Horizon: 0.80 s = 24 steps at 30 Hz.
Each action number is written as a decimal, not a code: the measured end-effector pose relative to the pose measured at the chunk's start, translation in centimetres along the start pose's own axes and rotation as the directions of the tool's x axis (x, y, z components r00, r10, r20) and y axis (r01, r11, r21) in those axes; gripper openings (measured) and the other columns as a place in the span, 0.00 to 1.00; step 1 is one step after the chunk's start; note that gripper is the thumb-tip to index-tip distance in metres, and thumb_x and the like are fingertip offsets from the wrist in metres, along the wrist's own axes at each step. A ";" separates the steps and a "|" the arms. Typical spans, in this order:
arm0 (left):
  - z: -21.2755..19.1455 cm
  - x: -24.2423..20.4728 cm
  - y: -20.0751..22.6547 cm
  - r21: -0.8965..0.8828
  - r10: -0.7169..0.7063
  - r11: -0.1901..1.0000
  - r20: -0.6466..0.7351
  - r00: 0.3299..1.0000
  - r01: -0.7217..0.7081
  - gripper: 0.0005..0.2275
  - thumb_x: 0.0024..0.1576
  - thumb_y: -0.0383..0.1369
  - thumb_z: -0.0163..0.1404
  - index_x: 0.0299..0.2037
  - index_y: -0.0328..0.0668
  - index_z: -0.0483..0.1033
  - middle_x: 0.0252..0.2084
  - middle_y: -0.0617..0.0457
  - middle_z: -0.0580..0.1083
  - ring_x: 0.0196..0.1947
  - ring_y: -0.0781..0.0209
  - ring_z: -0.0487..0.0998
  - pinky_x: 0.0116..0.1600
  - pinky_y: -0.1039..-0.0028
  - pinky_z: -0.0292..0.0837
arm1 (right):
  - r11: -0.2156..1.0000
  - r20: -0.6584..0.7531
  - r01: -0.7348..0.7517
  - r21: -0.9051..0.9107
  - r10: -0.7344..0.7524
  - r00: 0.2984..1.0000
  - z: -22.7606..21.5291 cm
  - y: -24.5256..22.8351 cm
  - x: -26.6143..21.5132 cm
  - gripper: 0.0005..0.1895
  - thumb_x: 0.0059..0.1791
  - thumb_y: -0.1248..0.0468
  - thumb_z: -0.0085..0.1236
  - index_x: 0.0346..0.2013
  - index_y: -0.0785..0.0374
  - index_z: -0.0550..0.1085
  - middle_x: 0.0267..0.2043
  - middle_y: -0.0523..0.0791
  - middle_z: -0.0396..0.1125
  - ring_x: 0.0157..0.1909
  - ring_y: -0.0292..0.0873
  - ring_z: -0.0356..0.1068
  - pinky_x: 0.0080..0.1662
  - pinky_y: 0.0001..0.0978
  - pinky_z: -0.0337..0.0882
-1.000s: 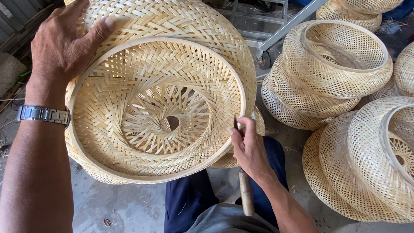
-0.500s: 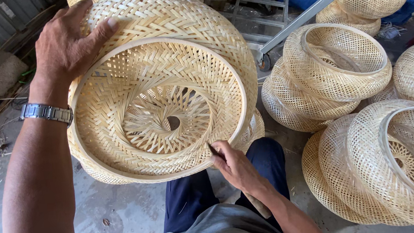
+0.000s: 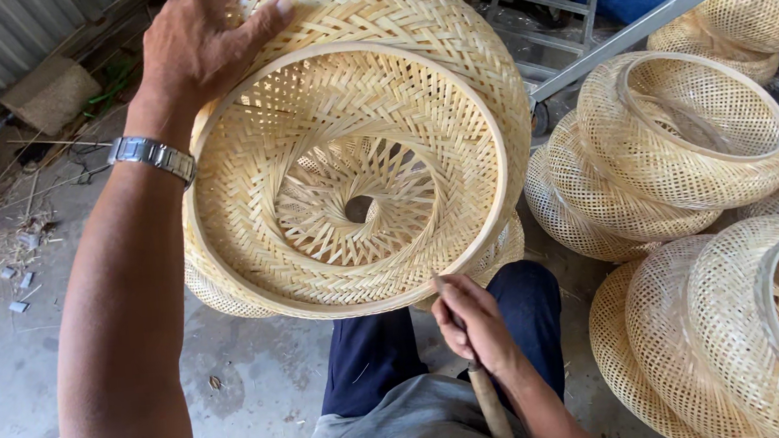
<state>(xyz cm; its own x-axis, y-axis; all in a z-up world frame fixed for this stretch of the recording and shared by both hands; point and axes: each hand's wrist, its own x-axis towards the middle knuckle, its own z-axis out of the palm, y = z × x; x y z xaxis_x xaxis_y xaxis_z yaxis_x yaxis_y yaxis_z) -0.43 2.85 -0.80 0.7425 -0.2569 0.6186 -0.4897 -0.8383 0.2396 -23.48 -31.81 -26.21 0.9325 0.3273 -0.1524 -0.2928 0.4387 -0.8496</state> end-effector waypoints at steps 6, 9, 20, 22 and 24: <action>1.5 0.9 -0.5 -0.024 -0.033 0.999 0.006 0.999 0.033 0.37 0.60 0.69 0.43 0.63 0.46 0.74 0.50 0.38 0.78 0.48 0.42 0.81 0.48 0.50 0.75 | 0.979 -0.013 0.140 0.148 -0.140 0.990 -5.8 3.1 -2.3 0.24 0.57 0.65 0.50 0.67 0.72 0.65 0.33 0.43 0.64 0.19 0.27 0.56 0.17 0.19 0.58; 1.8 1.0 -0.8 -0.014 -0.012 1.000 -0.022 1.000 0.012 0.38 0.60 0.70 0.45 0.62 0.44 0.75 0.52 0.39 0.78 0.50 0.41 0.80 0.50 0.51 0.76 | 0.978 -0.164 0.037 0.204 -0.003 0.987 -8.3 4.9 -3.1 0.23 0.54 0.57 0.45 0.62 0.62 0.66 0.29 0.46 0.67 0.17 0.31 0.60 0.14 0.22 0.60; -0.9 0.0 0.5 0.054 -0.098 0.994 0.041 0.994 0.096 0.37 0.62 0.65 0.46 0.67 0.39 0.71 0.56 0.34 0.75 0.54 0.37 0.76 0.56 0.51 0.71 | 0.721 -0.019 -0.255 0.644 0.348 0.937 -13.1 9.7 4.4 0.27 0.50 0.44 0.48 0.50 0.64 0.69 0.42 0.49 0.74 0.18 0.24 0.58 0.15 0.14 0.58; -1.3 -0.5 0.5 0.024 -0.140 0.990 0.073 0.987 0.139 0.38 0.60 0.65 0.45 0.68 0.39 0.70 0.58 0.35 0.74 0.55 0.38 0.76 0.57 0.51 0.70 | 0.744 -0.075 -0.257 0.617 0.381 0.922 -12.3 9.8 6.1 0.30 0.44 0.39 0.49 0.46 0.59 0.73 0.41 0.52 0.76 0.15 0.24 0.57 0.12 0.13 0.55; -2.0 -0.8 0.4 -0.005 -0.214 0.976 0.123 0.969 0.217 0.40 0.58 0.66 0.44 0.68 0.39 0.69 0.60 0.37 0.73 0.54 0.40 0.77 0.58 0.53 0.70 | 0.728 0.039 -0.228 0.646 0.268 0.963 -11.4 9.9 7.5 0.31 0.45 0.35 0.53 0.42 0.60 0.71 0.33 0.45 0.67 0.17 0.25 0.57 0.13 0.13 0.56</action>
<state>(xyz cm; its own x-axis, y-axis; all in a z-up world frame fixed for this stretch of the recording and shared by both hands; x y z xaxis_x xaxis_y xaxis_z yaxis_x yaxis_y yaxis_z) -2.11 3.70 0.25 0.8808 -0.1285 0.4556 -0.3195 -0.8716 0.3719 -16.96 -34.52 -41.57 0.8112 0.4649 -0.3548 -0.5627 0.7856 -0.2573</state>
